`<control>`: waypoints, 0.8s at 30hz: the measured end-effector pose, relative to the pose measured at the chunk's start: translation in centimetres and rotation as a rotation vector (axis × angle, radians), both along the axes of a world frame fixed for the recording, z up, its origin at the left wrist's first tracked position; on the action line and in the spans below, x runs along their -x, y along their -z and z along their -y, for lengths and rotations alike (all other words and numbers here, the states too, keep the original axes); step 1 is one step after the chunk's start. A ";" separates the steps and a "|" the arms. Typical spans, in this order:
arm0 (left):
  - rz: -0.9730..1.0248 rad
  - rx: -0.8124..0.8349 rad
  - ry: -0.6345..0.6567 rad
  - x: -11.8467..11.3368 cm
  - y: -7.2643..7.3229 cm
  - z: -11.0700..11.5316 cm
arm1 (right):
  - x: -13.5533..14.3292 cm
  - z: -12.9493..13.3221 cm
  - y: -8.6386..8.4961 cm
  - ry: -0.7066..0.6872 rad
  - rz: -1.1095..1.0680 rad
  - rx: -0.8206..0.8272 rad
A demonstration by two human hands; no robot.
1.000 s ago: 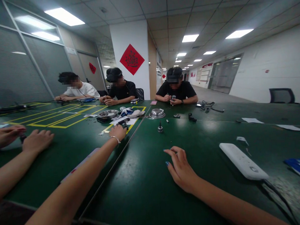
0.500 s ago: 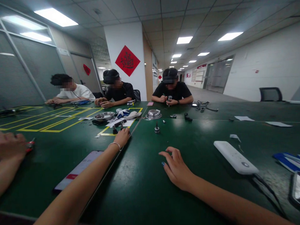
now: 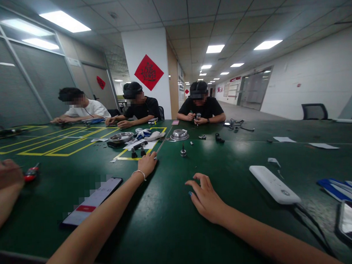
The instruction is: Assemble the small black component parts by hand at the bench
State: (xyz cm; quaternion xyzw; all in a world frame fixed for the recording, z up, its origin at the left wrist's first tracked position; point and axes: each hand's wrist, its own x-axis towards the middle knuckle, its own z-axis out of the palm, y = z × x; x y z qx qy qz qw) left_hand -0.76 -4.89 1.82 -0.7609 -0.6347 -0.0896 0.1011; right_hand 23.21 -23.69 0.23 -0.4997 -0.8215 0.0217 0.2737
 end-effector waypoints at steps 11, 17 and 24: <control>0.116 0.063 0.250 -6.0 0.9 4.5 | 0.0 -0.4 0.9 0.036 0.020 -0.043; 0.256 0.108 0.632 -9.1 1.3 10.7 | -0.3 -1.3 2.7 0.245 0.011 -0.187; 0.332 0.135 0.760 -9.2 1.5 13.1 | -1.6 -2.1 4.0 0.357 0.173 -0.007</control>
